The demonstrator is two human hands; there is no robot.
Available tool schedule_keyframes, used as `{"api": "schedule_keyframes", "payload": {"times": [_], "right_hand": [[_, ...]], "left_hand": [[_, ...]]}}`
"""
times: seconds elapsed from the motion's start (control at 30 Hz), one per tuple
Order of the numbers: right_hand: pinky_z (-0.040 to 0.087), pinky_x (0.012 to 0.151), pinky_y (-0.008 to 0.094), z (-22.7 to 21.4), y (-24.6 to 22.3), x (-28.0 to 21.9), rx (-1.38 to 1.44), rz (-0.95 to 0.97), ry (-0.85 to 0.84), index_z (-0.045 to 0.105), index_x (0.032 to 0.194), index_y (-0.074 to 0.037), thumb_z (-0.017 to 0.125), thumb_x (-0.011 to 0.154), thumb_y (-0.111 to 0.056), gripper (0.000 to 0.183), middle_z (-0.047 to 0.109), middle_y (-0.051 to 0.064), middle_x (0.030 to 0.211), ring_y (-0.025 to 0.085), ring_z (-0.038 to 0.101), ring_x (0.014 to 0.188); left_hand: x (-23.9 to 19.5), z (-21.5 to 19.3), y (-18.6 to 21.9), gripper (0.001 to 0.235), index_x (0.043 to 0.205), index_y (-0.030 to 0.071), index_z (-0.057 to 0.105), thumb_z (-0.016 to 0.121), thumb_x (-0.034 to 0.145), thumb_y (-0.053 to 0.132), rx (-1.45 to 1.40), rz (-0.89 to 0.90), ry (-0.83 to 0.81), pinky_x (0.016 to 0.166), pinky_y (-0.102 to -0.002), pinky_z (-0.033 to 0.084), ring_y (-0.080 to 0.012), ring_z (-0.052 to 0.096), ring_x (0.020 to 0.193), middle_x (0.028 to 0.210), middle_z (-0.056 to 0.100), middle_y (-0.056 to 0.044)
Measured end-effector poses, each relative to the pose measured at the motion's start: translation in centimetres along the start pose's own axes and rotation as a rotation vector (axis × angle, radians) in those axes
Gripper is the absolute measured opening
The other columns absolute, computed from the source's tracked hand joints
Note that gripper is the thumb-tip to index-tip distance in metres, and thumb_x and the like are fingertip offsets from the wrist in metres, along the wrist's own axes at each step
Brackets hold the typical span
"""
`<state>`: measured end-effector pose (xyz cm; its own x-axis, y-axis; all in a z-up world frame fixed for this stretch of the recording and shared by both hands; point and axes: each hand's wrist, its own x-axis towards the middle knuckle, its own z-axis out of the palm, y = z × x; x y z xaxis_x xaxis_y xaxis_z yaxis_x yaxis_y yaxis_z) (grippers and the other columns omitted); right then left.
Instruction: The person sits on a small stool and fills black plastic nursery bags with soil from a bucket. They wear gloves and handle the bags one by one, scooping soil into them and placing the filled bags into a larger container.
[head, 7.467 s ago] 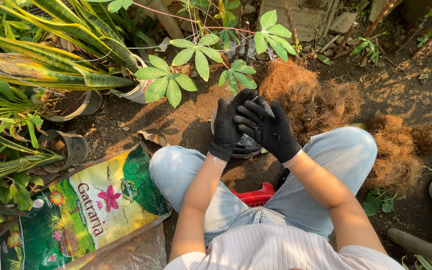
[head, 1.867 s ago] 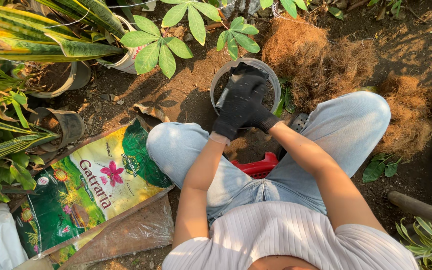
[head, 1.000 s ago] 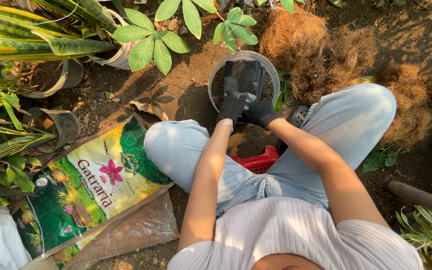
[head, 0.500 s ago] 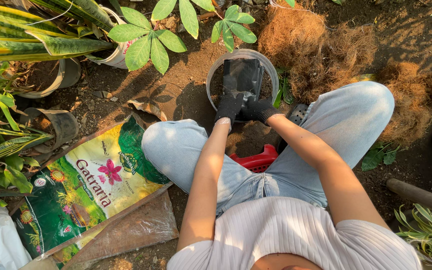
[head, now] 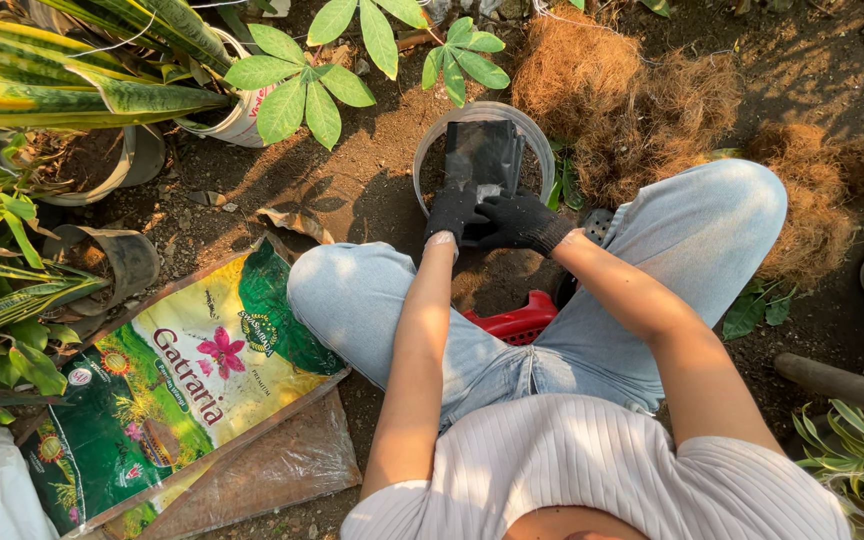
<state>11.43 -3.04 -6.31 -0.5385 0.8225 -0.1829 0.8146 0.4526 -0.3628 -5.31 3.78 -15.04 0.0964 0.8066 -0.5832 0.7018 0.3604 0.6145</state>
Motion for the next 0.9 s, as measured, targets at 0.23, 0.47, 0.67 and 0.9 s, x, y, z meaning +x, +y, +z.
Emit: {"api": "schedule_keyframes", "payload": {"times": [0.23, 0.47, 0.67, 0.9], "right_hand": [[0.055, 0.088, 0.050, 0.7, 0.4, 0.8, 0.176, 0.109, -0.231, 0.070, 0.126, -0.016, 0.056, 0.102, -0.048, 0.043, 0.073, 0.017, 0.114, 0.036, 0.070, 0.100], [0.058, 0.075, 0.050, 2.9, 1.9, 1.5, -0.008, 0.052, -0.043, 0.073, 0.111, -0.010, 0.063, 0.092, -0.030, 0.029, 0.074, 0.018, 0.095, 0.035, 0.073, 0.088], [0.057, 0.070, 0.047, -1.5, 0.0, 1.5, -0.024, 0.073, 0.106, 0.073, 0.096, -0.013, 0.070, 0.090, -0.041, 0.029, 0.072, 0.014, 0.088, 0.034, 0.073, 0.081], [0.056, 0.069, 0.046, -12.8, -0.8, -3.6, -0.073, 0.057, 0.411, 0.070, 0.101, -0.012, 0.077, 0.087, -0.028, 0.022, 0.071, 0.011, 0.089, 0.034, 0.071, 0.080]], "left_hand": [[-0.3, -3.0, 1.5, 0.066, 0.145, 0.002, 0.050, 0.052, 0.097, 0.046, -0.096, 0.189, 0.183, 0.110, -0.051, 0.043, -0.0469, 0.053, 0.132, 0.142, 0.056, -0.031], [-3.8, -5.9, 4.4, 0.063, 0.147, 0.001, 0.050, 0.051, 0.100, 0.043, -0.266, 0.357, 0.224, 0.113, -0.048, 0.040, -0.0413, 0.051, 0.138, 0.147, 0.054, -0.028], [-7.3, -8.5, 7.0, 0.063, 0.145, 0.008, 0.054, 0.047, 0.099, 0.051, -0.017, 0.226, 0.169, 0.107, -0.050, 0.045, -0.0418, 0.058, 0.127, 0.137, 0.060, -0.027], [-12.2, -13.1, 7.8, 0.079, 0.116, 0.002, 0.080, 0.039, 0.104, 0.068, 0.184, 0.017, 0.045, 0.105, -0.044, 0.051, -0.0341, 0.073, 0.110, 0.112, 0.080, -0.023]]}}
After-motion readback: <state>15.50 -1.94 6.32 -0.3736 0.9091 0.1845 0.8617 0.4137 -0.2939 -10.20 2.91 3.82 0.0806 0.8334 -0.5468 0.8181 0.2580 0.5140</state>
